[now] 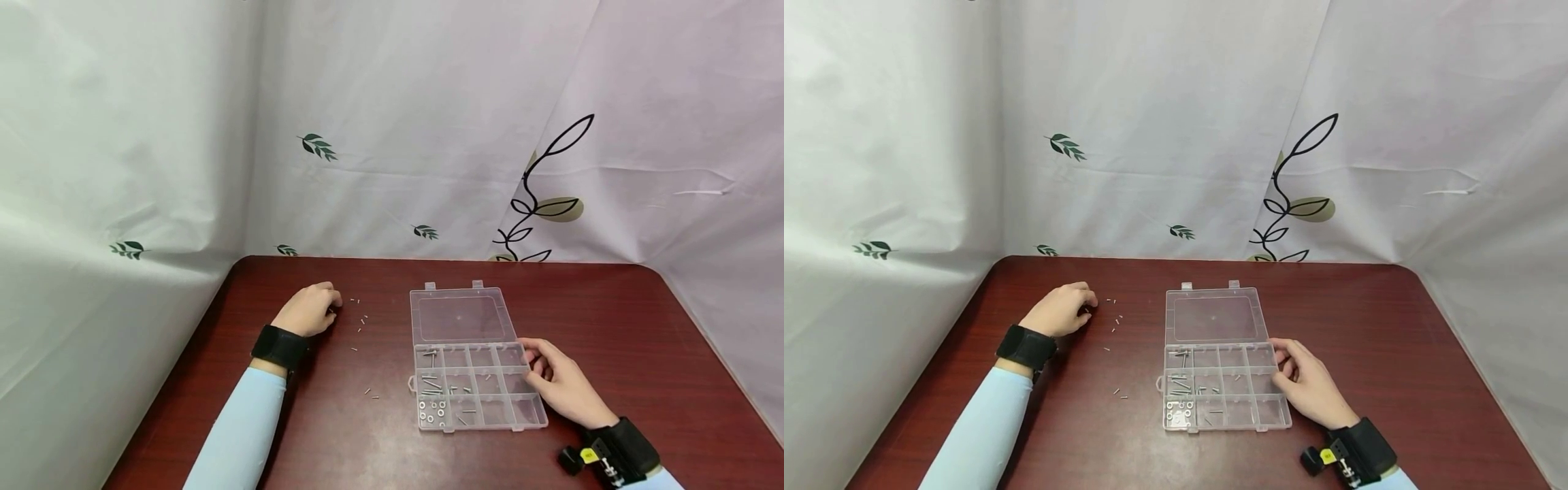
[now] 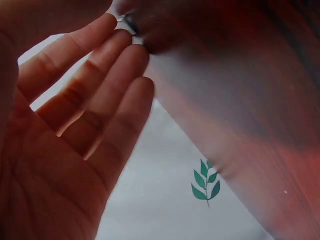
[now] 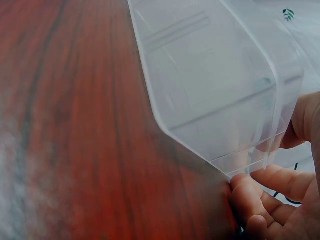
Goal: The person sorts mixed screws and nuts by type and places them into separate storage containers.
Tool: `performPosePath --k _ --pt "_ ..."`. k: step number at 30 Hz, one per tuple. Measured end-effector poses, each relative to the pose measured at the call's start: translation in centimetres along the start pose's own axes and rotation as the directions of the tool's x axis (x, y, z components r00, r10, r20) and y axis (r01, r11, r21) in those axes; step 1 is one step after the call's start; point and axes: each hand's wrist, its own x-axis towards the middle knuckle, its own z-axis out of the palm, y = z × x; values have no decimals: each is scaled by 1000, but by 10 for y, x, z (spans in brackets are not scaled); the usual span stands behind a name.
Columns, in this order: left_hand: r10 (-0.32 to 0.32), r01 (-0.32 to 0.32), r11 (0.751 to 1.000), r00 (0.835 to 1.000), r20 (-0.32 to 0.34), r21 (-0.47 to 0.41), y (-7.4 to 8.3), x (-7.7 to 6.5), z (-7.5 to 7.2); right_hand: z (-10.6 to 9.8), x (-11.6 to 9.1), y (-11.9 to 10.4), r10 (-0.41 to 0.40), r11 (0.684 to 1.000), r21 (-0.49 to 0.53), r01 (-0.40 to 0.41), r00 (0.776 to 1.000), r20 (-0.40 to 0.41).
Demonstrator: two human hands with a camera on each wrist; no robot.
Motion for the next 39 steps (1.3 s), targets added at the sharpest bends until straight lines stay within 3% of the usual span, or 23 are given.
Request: performPosePath --k 14,24,32,39 --pt "-7 11 999 995 -95 48 -6 1 10 2 -2 -2 13 1000 2 -13 1000 -14" --pt "-31 33 999 995 -97 19 -4 1 11 1 -2 -1 12 1000 2 -12 1000 -3" --pt "76 -89 993 986 -149 -81 31 8 -4 1 -1 2 28 1000 -9 -28 1000 6" --pt "219 -250 958 955 -198 -143 75 17 -7 1 0 2 26 1000 -2 -26 1000 5"
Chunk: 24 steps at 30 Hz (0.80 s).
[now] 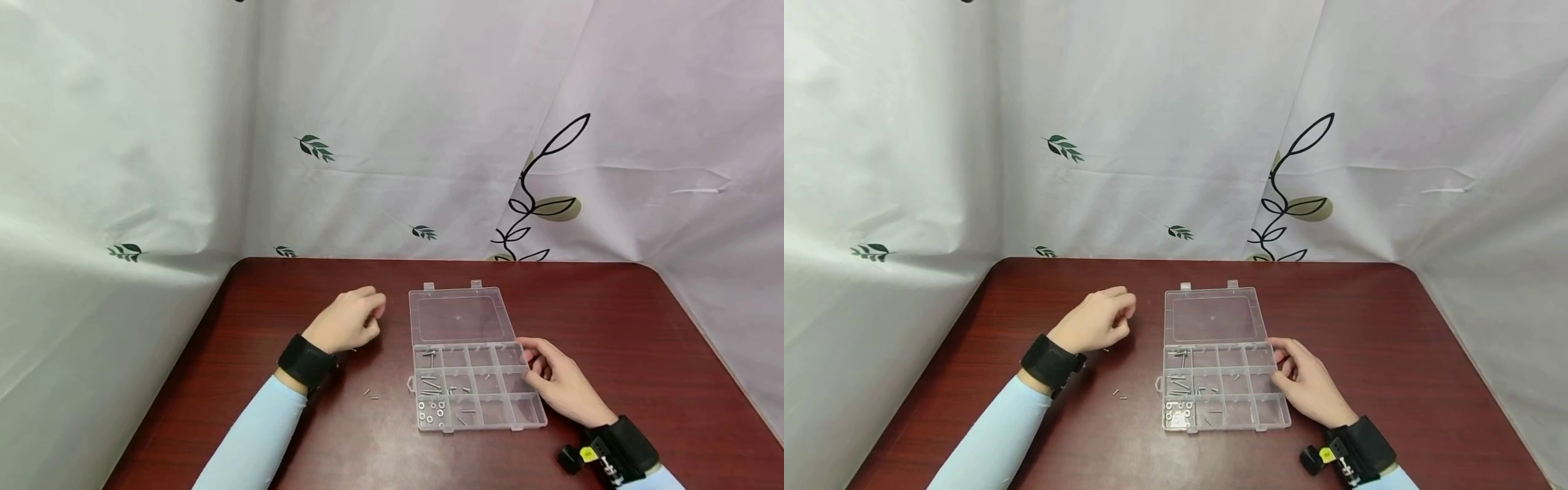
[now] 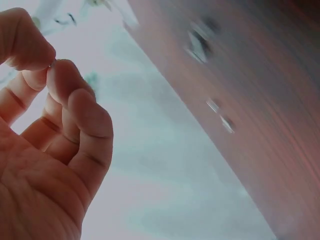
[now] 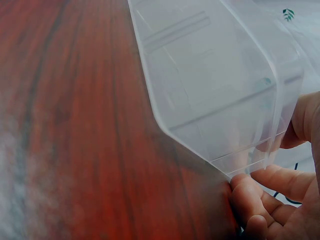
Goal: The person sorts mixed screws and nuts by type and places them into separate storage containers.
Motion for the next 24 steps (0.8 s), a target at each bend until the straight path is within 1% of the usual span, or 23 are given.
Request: performPosePath --k 3,5,8,12,19,24 --pt "71 -71 997 998 -4 -13 16 7 4 -1 0 -2 -8 1000 3 8 1000 0" --pt "118 -118 993 993 -2 -23 26 12 7 -1 1 -3 -16 1000 5 16 1000 -1" --pt "183 -183 983 983 10 -34 42 20 13 -2 1 -5 -23 1000 3 23 1000 -3" --pt "259 -258 966 966 24 -32 66 31 24 -2 0 -5 -20 1000 8 20 1000 1" --pt "358 -358 934 933 22 -20 108 50 35 -1 -1 -6 -21 1000 17 21 1000 -6" --pt "406 -406 914 913 44 -4 132 60 42 -1 0 -6 -23 1000 15 23 1000 -11"
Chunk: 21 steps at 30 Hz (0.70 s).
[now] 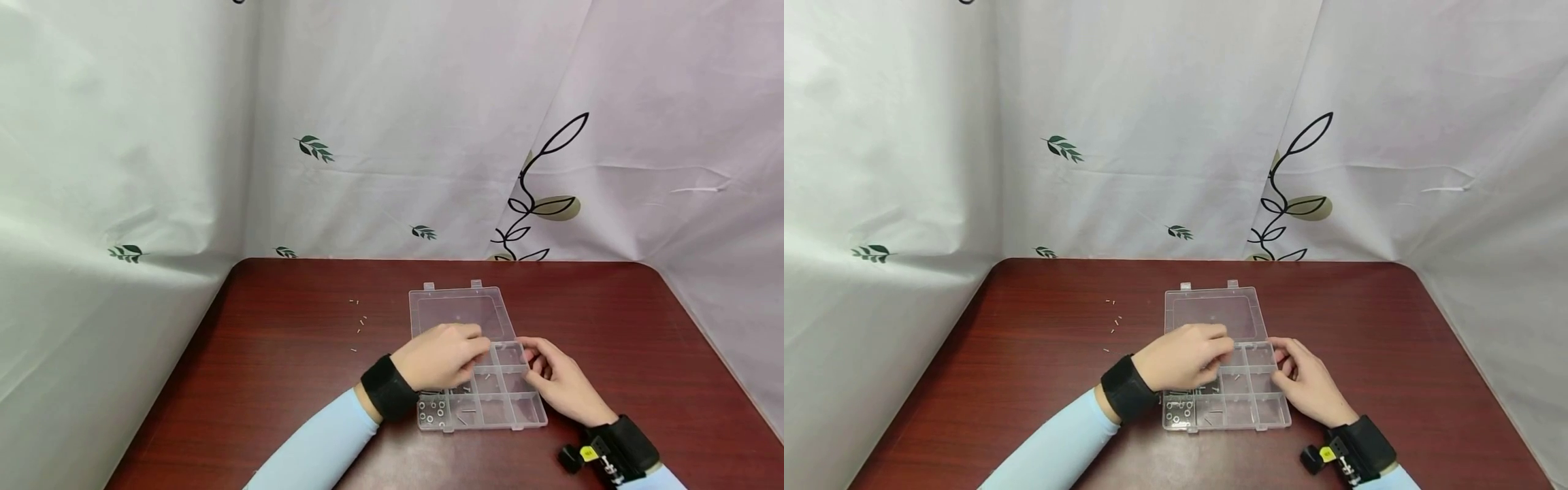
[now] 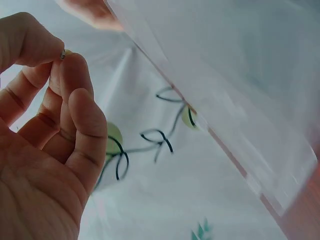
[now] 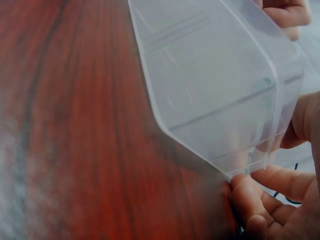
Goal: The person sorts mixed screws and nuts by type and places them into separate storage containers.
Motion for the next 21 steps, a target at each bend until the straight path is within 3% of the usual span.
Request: performPosePath --k 11,17,21 --pt "17 -20 999 996 85 31 13 16 4 0 0 2 0 1000 -1 0 1000 8" --pt "-19 12 998 994 110 64 12 9 0 0 0 2 9 1000 -3 -9 1000 12" --pt "-33 28 998 996 78 64 6 0 -5 0 -1 2 14 1000 -1 -14 1000 18"
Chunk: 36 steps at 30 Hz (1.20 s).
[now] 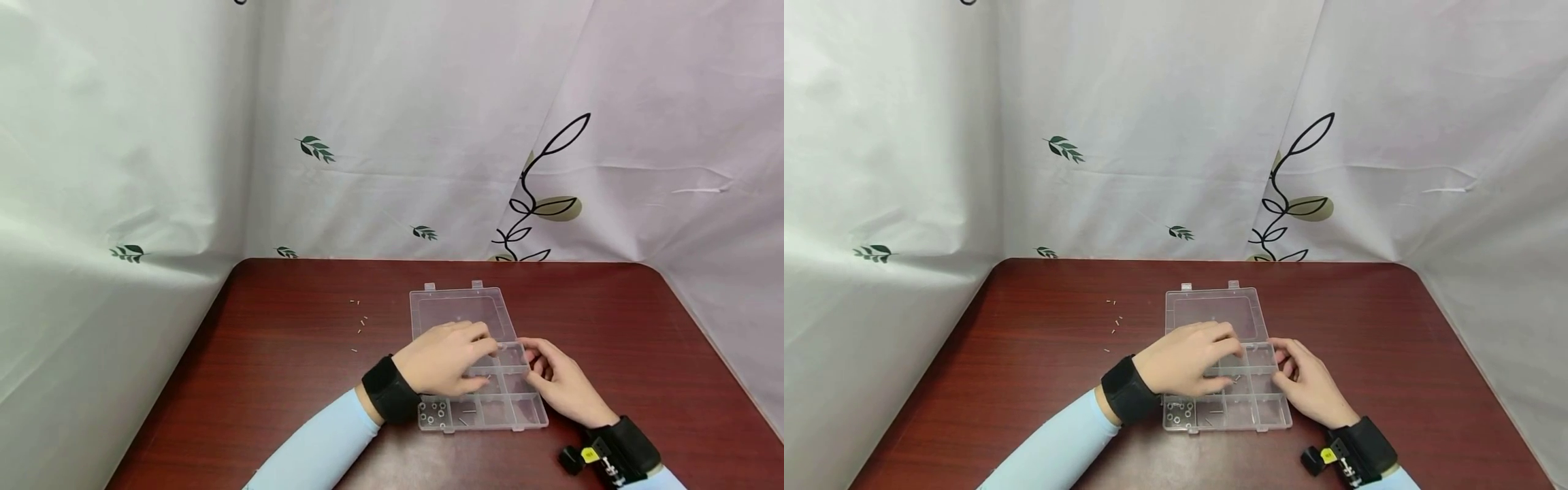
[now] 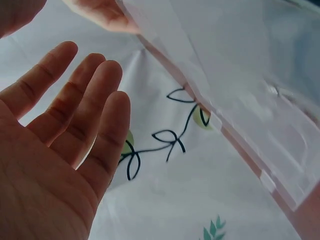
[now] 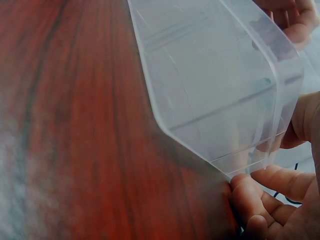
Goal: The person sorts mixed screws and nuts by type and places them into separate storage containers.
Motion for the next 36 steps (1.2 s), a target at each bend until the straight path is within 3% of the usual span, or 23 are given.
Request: performPosePath --k 11,23,30,36 --pt "-103 103 995 995 -10 -3 -34 -47 -10 -1 0 -3 -15 1000 -4 15 1000 -16" --pt "-245 244 969 969 35 27 -74 -110 -17 -1 1 -3 -5 1000 -8 5 1000 -18" --pt "-298 293 954 951 79 70 -86 -142 -12 -2 1 -1 -11 1000 -1 11 1000 -17" --pt "-330 325 944 938 107 65 -89 -158 -10 -1 1 0 -11 1000 0 11 1000 -14"
